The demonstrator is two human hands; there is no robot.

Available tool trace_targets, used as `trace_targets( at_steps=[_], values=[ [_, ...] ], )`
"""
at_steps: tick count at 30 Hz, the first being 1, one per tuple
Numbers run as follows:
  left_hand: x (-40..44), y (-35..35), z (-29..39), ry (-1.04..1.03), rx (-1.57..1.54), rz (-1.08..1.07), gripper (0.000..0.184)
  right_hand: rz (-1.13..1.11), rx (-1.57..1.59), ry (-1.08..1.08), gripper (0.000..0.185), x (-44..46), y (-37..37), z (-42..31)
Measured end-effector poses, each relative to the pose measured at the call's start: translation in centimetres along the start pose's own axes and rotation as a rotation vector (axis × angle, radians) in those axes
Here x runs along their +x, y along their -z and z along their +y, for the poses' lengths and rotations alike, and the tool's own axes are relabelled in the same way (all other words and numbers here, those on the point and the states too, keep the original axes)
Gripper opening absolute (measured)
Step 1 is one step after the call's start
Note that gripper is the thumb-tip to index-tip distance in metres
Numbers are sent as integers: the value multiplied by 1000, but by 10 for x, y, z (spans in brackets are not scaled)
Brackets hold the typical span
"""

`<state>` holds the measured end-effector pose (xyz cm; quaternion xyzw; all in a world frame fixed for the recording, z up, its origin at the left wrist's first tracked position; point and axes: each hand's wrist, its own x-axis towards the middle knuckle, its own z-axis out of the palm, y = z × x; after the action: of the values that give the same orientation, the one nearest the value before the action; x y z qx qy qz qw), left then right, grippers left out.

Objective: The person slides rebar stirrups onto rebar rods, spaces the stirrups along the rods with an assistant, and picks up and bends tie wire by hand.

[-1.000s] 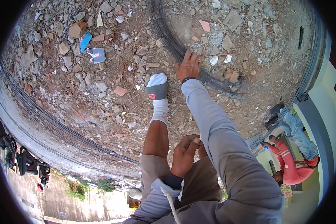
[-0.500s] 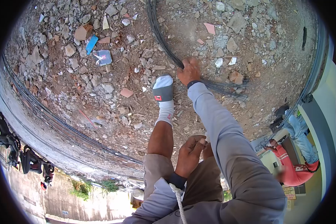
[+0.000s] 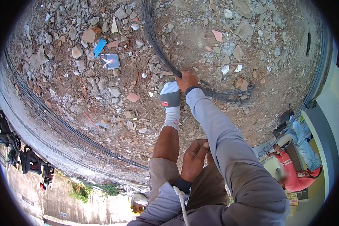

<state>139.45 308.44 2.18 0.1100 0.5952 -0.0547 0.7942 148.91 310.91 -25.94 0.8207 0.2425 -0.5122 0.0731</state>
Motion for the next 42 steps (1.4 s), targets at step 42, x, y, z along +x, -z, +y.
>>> trace_targets(
  at_steps=[42],
  values=[
    [330, 142, 47, -346, 334, 691, 31, -58, 306, 220, 39, -66, 82, 16]
  ],
)
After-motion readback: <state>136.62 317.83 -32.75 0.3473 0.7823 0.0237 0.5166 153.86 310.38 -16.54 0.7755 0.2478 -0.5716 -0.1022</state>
